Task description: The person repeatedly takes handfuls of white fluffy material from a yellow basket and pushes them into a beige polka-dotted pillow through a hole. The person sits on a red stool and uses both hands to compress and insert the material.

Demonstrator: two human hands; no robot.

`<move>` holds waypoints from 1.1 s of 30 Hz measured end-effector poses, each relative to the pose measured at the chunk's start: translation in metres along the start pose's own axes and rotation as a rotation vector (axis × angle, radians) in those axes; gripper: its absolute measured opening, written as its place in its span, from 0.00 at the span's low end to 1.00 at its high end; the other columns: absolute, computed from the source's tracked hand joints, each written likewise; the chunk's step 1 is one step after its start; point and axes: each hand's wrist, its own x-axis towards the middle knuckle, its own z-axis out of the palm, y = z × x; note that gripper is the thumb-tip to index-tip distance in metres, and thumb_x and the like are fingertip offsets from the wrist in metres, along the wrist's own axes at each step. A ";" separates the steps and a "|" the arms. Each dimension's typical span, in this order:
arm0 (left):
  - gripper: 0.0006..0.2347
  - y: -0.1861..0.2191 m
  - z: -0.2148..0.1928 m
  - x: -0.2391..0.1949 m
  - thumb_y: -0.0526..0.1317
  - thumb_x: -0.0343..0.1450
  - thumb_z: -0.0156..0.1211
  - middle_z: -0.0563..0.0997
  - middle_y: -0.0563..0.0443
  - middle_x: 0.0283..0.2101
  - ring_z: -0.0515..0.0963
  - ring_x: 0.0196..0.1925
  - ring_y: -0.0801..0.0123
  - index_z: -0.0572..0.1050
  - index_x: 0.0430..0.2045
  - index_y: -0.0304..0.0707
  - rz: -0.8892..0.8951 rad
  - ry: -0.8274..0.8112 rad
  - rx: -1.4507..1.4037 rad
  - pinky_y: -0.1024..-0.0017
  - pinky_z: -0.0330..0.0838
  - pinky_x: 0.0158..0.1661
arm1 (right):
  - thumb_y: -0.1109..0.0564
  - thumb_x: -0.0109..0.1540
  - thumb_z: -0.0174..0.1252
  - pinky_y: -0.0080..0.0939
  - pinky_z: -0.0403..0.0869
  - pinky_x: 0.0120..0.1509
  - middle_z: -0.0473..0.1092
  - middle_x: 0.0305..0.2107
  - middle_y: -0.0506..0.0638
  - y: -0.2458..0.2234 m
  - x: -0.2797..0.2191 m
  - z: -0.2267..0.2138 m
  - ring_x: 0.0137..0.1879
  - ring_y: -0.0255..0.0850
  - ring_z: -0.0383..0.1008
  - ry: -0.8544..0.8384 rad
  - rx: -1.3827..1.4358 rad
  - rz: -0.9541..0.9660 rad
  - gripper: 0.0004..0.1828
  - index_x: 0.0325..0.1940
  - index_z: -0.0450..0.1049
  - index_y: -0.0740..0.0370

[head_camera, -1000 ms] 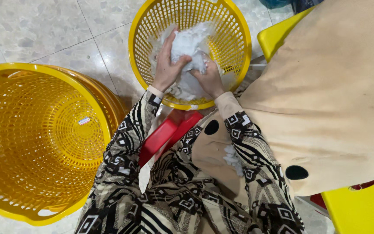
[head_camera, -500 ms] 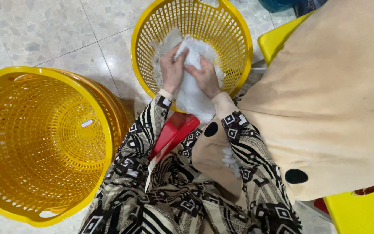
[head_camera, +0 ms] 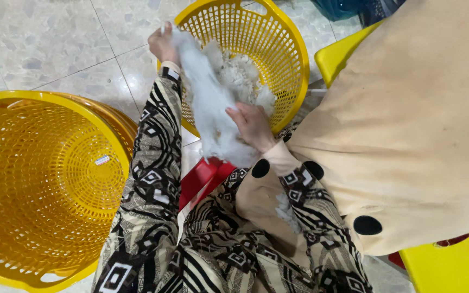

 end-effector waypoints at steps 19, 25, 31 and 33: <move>0.21 -0.038 -0.141 0.025 0.50 0.74 0.55 0.83 0.35 0.47 0.85 0.45 0.53 0.74 0.45 0.23 -0.360 -0.120 -0.906 0.57 0.83 0.49 | 0.48 0.58 0.75 0.56 0.69 0.65 0.63 0.59 0.74 0.017 0.022 -0.050 0.63 0.66 0.66 0.057 -0.385 -0.007 0.55 0.75 0.47 0.77; 0.23 0.034 -0.134 -0.078 0.50 0.86 0.55 0.65 0.55 0.24 0.55 0.27 0.73 0.67 0.23 0.31 -0.072 -0.415 -0.458 0.71 0.53 0.30 | 0.46 0.47 0.80 0.60 0.55 0.79 0.43 0.73 0.70 0.024 0.039 -0.002 0.78 0.68 0.47 -0.028 -0.315 -0.258 0.75 0.79 0.33 0.69; 0.19 0.087 -0.115 -0.172 0.49 0.82 0.45 0.74 0.45 0.38 0.73 0.40 0.62 0.73 0.41 0.25 0.606 -0.415 -0.281 0.66 0.68 0.42 | 0.66 0.58 0.59 0.45 0.69 0.75 0.67 0.64 0.65 0.043 0.064 0.030 0.70 0.54 0.70 0.100 0.410 -0.126 0.44 0.76 0.49 0.65; 0.19 0.088 -0.103 -0.192 0.49 0.81 0.48 0.77 0.43 0.40 0.76 0.42 0.61 0.73 0.44 0.24 0.699 -0.430 -0.297 0.64 0.71 0.43 | 0.69 0.60 0.55 0.43 0.75 0.69 0.78 0.53 0.62 0.050 0.069 0.028 0.61 0.53 0.80 0.238 0.145 -0.156 0.27 0.65 0.72 0.65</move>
